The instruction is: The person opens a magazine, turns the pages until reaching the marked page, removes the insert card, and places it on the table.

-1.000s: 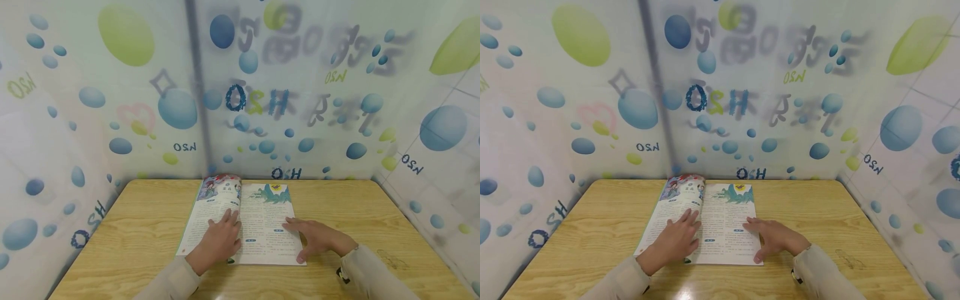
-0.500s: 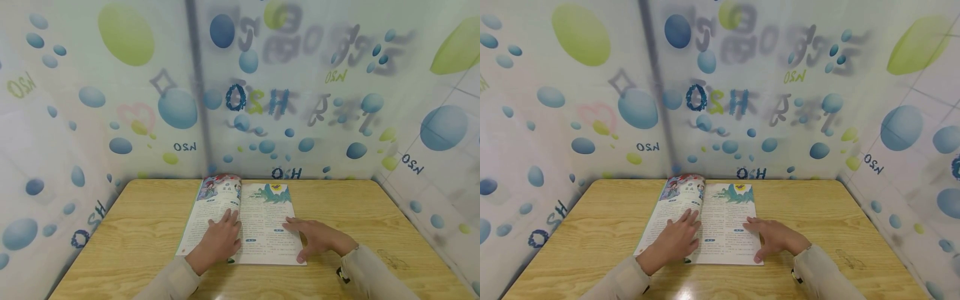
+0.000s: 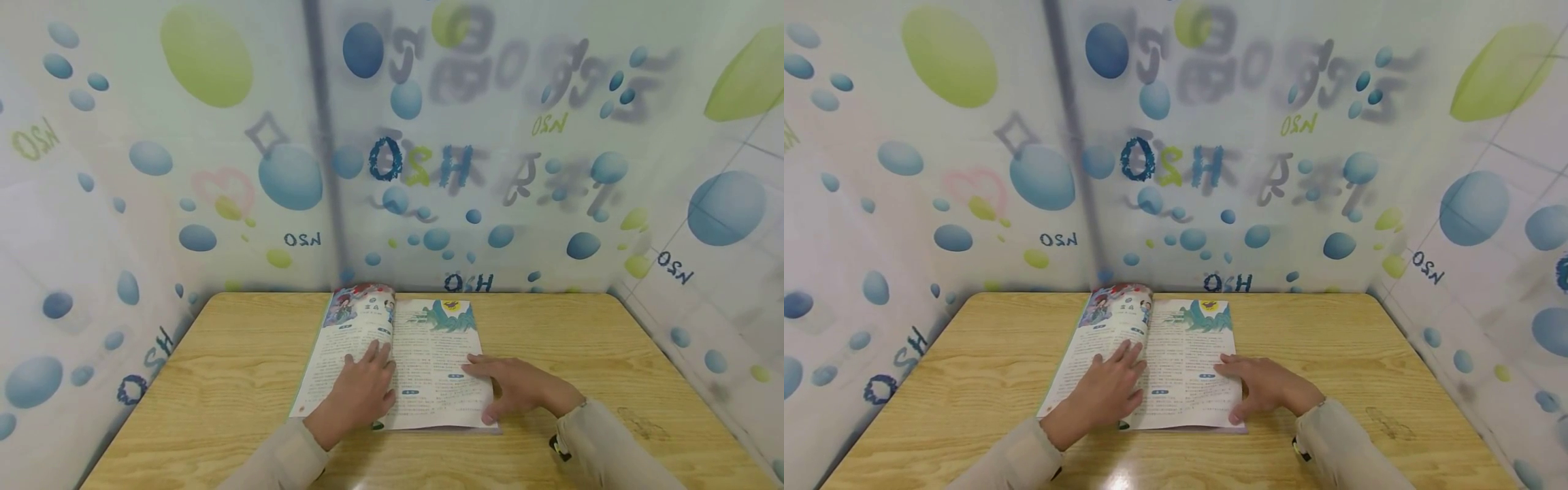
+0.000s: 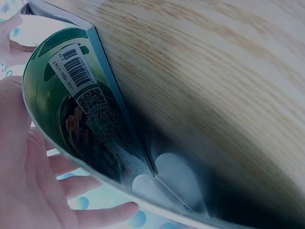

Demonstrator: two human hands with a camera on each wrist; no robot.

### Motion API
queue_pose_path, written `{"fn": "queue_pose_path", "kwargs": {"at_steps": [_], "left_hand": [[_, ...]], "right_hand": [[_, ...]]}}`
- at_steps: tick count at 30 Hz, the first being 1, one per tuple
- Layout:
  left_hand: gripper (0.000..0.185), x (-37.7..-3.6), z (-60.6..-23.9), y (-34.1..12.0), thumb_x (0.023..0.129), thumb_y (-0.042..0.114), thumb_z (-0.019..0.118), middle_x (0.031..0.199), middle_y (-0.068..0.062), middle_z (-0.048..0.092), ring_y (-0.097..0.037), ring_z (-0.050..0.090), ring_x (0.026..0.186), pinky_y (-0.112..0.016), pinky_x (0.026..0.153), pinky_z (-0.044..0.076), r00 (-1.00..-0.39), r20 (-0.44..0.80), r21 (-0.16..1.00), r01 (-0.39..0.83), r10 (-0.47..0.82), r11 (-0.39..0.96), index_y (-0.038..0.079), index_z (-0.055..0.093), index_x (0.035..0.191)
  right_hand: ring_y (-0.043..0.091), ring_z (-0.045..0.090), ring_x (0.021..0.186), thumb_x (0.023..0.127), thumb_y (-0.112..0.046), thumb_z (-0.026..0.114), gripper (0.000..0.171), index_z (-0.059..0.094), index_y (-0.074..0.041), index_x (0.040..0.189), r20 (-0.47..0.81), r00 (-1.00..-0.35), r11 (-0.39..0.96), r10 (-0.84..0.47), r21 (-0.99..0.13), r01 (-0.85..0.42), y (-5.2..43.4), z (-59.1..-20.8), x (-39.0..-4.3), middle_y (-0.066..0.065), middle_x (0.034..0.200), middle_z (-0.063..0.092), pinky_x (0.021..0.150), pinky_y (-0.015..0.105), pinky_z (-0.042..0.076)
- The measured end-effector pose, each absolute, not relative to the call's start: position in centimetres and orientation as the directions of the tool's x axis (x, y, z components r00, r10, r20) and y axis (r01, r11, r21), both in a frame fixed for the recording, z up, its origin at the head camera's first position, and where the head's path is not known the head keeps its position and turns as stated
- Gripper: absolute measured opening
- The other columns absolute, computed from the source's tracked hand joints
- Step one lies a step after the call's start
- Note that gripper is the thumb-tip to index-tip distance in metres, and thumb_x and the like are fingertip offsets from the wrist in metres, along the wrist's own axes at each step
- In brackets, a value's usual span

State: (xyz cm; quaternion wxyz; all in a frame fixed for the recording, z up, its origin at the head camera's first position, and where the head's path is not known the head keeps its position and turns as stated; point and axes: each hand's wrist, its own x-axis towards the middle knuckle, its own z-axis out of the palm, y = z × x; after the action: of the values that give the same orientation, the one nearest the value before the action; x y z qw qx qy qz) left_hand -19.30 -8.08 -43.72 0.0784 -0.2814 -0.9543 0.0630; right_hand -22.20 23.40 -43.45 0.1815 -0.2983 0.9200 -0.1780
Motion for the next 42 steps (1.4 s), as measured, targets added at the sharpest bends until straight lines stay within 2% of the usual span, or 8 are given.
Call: {"fn": "queue_pose_path", "kwargs": {"at_steps": [12,21,27,31,35,38,42], "left_hand": [[0.048,-19.1,-43.6,-7.0,0.098,0.048,0.052,0.14,-0.011,0.056,-0.029,0.052,0.131,-0.054,0.091,0.051,-0.768,0.155,-0.19,0.594,0.621,0.782,0.012,0.069,0.125],[0.057,-18.7,-43.6,-5.8,0.1,0.06,0.04,0.143,-0.005,0.055,-0.024,0.051,0.132,-0.048,0.095,0.05,-0.705,0.092,-0.151,0.688,0.703,0.71,0.019,0.065,0.13],[0.06,-18.6,-43.6,-5.6,0.094,0.065,0.049,0.144,-0.005,0.053,-0.024,0.05,0.133,-0.046,0.096,0.049,-0.667,0.07,-0.119,0.733,0.742,0.67,0.02,0.063,0.131],[0.056,-18.6,-43.7,-5.6,0.093,0.059,0.058,0.143,-0.005,0.053,-0.023,0.052,0.13,-0.043,0.094,0.049,-0.659,0.09,-0.134,0.734,0.746,0.665,0.019,0.063,0.131],[0.051,-18.7,-43.7,-5.7,0.094,0.051,0.061,0.14,-0.005,0.055,-0.021,0.054,0.125,-0.041,0.09,0.05,-0.658,0.114,-0.14,0.732,0.745,0.667,0.019,0.061,0.134],[0.055,-18.8,-43.6,-5.7,0.094,0.049,0.063,0.139,-0.004,0.055,-0.021,0.055,0.124,-0.04,0.089,0.052,-0.653,0.131,-0.145,0.732,0.746,0.666,0.019,0.057,0.139],[0.069,-18.9,-43.4,-5.9,0.091,0.047,0.068,0.144,-0.005,0.051,-0.021,0.054,0.127,-0.041,0.09,0.053,-0.631,0.16,-0.148,0.745,0.759,0.651,0.02,0.044,0.15]], "right_hand": [[0.041,0.038,0.14,0.079,-0.057,0.076,0.084,0.054,-0.009,0.144,-0.198,-0.764,0.749,-0.614,-0.451,-0.485,23.2,-43.5,-22.3,0.015,0.153,0.042,0.109,0.063,0.032],[0.041,0.04,0.139,0.082,-0.058,0.073,0.079,0.056,-0.009,0.142,-0.192,-0.769,0.753,-0.609,-0.446,-0.484,23.1,-43.5,-22.6,0.016,0.151,0.045,0.108,0.062,0.033],[0.04,0.043,0.137,0.083,-0.058,0.072,0.079,0.056,-0.007,0.141,-0.183,-0.767,0.751,-0.615,-0.432,-0.499,22.8,-43.3,-22.8,0.016,0.148,0.049,0.108,0.061,0.034],[0.041,0.043,0.136,0.084,-0.056,0.072,0.078,0.056,-0.005,0.14,-0.181,-0.76,0.741,-0.624,-0.446,-0.502,22.7,-43.0,-22.8,0.016,0.147,0.05,0.107,0.062,0.034],[0.042,0.044,0.135,0.085,-0.056,0.071,0.078,0.055,-0.004,0.141,-0.184,-0.753,0.733,-0.632,-0.457,-0.504,22.8,-43.0,-22.9,0.017,0.146,0.051,0.107,0.063,0.035],[0.042,0.044,0.135,0.085,-0.057,0.07,0.079,0.054,-0.004,0.141,-0.189,-0.752,0.733,-0.631,-0.463,-0.499,23.0,-43.0,-23.0,0.016,0.146,0.051,0.107,0.062,0.035],[0.041,0.045,0.135,0.085,-0.057,0.07,0.079,0.053,-0.004,0.142,-0.186,-0.752,0.726,-0.632,-0.482,-0.491,23.2,-42.9,-23.1,0.015,0.146,0.051,0.106,0.062,0.036]]}}
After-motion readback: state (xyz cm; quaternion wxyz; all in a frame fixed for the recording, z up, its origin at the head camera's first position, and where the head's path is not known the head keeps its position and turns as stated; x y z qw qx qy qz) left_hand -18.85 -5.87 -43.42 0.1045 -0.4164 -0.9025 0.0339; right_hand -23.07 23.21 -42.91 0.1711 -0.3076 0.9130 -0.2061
